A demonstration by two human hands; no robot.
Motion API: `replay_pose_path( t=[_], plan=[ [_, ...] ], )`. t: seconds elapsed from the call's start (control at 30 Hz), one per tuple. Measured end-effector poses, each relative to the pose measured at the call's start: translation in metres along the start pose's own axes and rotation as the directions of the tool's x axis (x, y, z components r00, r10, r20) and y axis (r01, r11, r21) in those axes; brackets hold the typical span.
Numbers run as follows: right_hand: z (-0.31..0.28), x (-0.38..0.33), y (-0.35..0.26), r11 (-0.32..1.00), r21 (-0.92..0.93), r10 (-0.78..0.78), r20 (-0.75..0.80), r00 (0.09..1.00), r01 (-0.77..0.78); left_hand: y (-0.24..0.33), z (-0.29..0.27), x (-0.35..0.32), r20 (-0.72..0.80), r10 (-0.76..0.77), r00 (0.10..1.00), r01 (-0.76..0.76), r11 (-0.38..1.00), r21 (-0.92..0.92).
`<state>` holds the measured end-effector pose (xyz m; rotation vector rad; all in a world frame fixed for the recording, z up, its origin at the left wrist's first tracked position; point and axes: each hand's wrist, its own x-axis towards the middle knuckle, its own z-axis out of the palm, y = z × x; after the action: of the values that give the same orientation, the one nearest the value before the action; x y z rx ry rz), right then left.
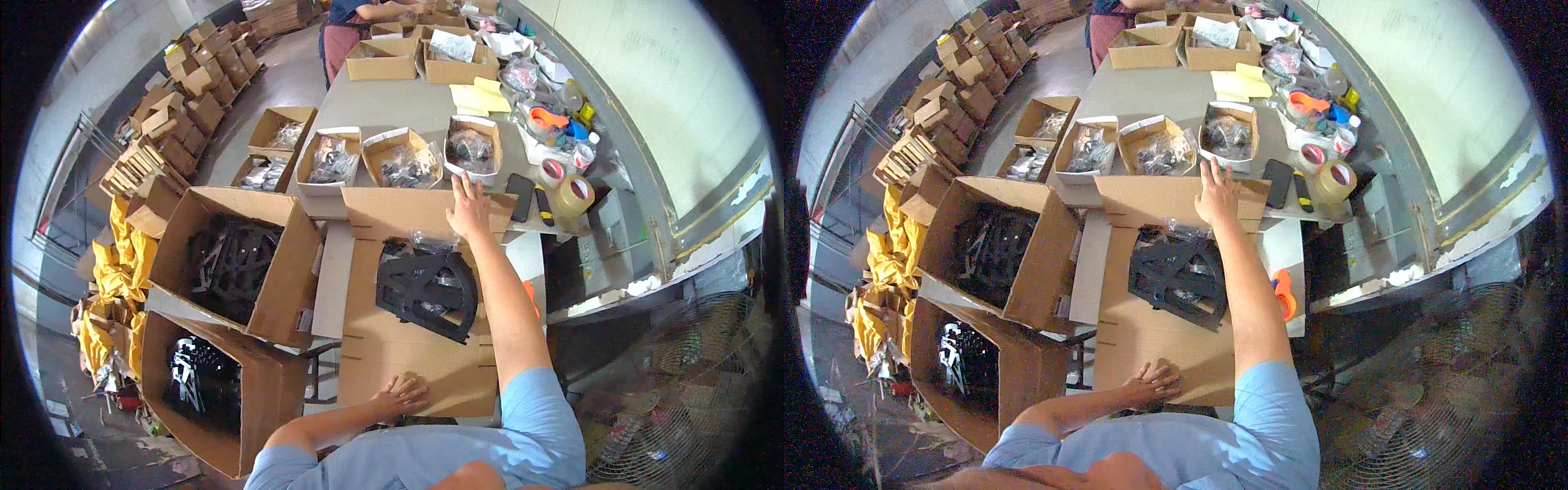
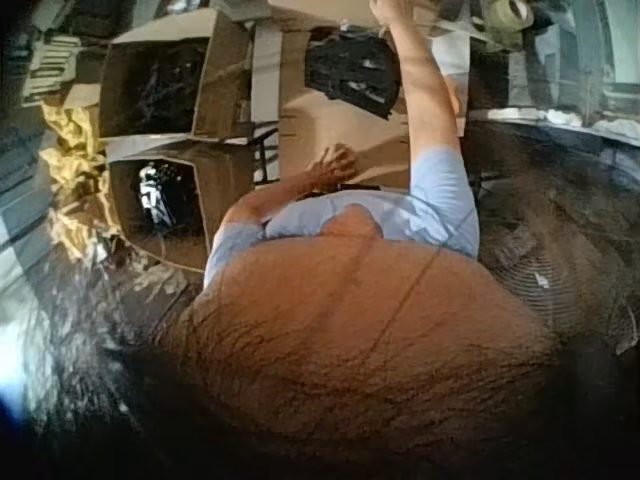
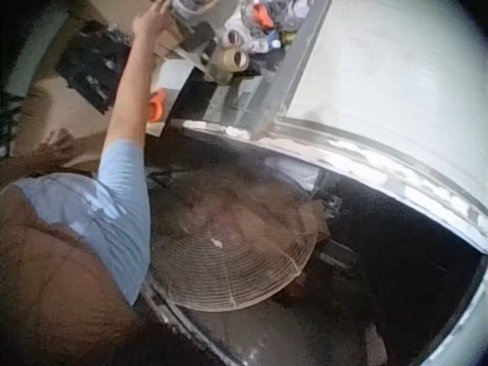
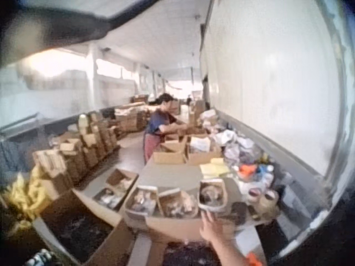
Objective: The person folds a cardboard box, places plastic-wrapped components inside, and seals it with a tape dispenser.
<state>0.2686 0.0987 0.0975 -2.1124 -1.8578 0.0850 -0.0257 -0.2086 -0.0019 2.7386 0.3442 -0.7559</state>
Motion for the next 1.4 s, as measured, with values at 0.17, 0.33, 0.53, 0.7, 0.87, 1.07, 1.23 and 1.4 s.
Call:
replay_pose_path(
  t=[0.17,0.33,0.53,0.7,0.87,1.07,1.23,1.4],
  plan=[
    [-0.001,-0.017,0.001,0.987,-0.162,0.013,0.168,0.986,0.015,-0.007,-0.062,-0.028,0.023,-0.093,0.995,0.095,0.984,-0.149],
    [-0.031,-0.098,-0.006,0.977,-0.171,-0.089,0.222,0.971,0.129,-0.071,-0.141,-0.037,-0.026,-0.406,0.914,0.344,0.805,-0.483],
    [-0.013,-0.155,-0.008,0.990,-0.113,-0.007,0.575,0.818,0.088,-0.161,-0.137,0.038,-0.726,-0.367,0.582,0.472,0.879,-0.066],
    [0.027,-0.165,0.011,0.986,-0.165,0.033,0.366,0.930,0.030,-0.171,-0.121,0.070,-0.530,-0.521,0.669,0.510,0.840,-0.184],
    [0.062,-0.197,0.017,0.996,-0.085,0.012,0.184,0.983,0.004,-0.164,-0.105,0.071,-0.407,-0.473,0.782,0.465,0.876,-0.125],
    [0.090,-0.216,0.034,0.991,-0.132,0.020,-0.006,1.000,-0.020,-0.158,-0.112,0.065,-0.273,-0.467,0.841,0.445,0.885,-0.140],
    [0.075,-0.235,0.105,0.782,0.129,0.621,-0.068,0.781,-0.610,-0.174,-0.094,0.069,-0.304,-0.448,0.841,0.397,0.892,-0.216],
    [0.098,-0.244,0.170,0.828,-0.126,0.561,0.205,0.802,-0.547,-0.179,-0.094,0.077,-0.331,-0.409,0.851,0.331,0.905,-0.269]
  ],
)
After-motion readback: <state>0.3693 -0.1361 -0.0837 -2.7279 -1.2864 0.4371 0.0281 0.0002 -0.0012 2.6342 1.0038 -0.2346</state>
